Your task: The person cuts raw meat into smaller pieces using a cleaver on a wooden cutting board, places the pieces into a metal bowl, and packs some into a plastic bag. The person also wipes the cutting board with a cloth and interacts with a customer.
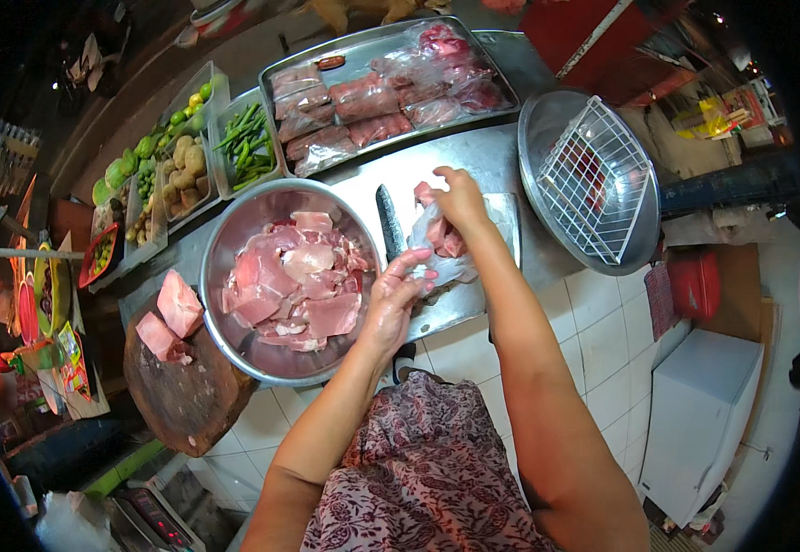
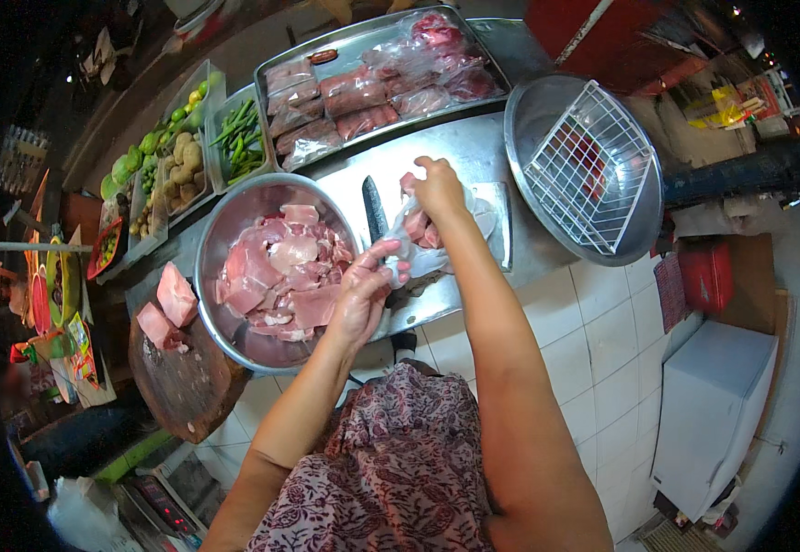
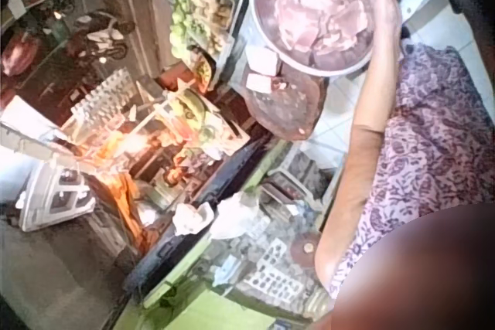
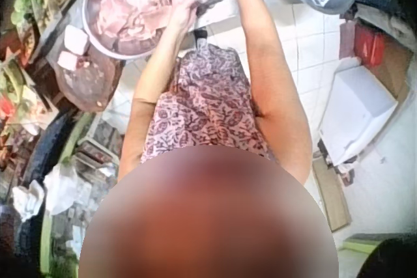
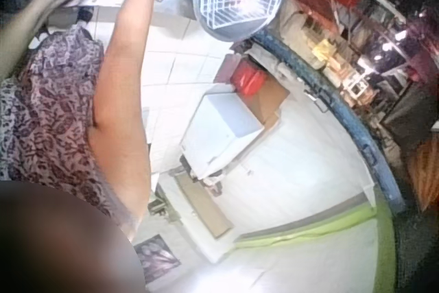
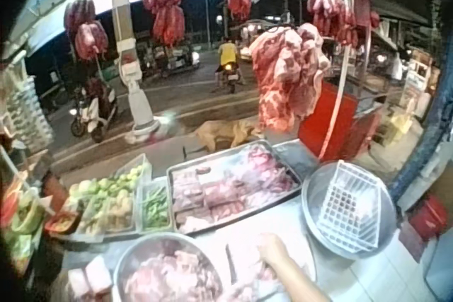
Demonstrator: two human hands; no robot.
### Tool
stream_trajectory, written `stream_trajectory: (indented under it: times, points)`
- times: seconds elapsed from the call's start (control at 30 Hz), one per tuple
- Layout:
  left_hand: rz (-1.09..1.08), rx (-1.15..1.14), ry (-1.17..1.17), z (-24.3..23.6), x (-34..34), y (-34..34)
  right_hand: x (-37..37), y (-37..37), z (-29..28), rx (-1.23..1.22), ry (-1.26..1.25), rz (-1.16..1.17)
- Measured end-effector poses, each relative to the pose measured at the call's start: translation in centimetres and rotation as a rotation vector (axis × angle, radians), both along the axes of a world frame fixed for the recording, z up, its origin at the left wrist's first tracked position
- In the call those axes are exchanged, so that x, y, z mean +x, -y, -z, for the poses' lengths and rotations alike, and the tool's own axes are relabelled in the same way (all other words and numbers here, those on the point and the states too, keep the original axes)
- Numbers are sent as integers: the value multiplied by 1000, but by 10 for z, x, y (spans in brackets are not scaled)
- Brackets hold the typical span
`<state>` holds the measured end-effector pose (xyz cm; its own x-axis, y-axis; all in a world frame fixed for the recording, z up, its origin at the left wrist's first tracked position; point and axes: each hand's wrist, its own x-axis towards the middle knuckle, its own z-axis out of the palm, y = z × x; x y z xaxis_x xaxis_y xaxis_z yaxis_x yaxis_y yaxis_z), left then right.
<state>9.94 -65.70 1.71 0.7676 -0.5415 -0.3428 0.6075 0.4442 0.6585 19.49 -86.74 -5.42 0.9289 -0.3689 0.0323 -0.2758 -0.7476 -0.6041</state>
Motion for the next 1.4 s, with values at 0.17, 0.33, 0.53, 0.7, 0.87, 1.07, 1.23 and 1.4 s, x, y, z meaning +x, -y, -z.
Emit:
stream_trajectory:
  times: [0.17, 0.33, 0.53, 0.7, 0.87, 1.07, 1.23, 1.4]
  points:
    - [-34, 36, -56, 3, -5, -15, 34, -21, 40, -260, -394, -99]
    - [-80, -96, -73, 3, 9, -29, 41, 19, 16, 247, -250, 125]
    - [-80, -92, -54, 2, 11, -8, 32, 60, -11, 530, -22, 7]
    - [233, 222, 212, 20, -30, 14, 53, -8, 23, -23, -270, -180]
    - [-22, 382, 43, 47, -42, -4, 62, -41, 51, -43, -336, -327]
    - [172, 254, -113, 38, -15, -18, 60, -19, 48, -105, -373, -228]
    - [151, 296, -68, 30, -8, -1, 57, -12, 47, -195, -329, -202]
    - [-19, 180, -71, 19, 11, 0, 59, 31, 59, 302, -206, -8]
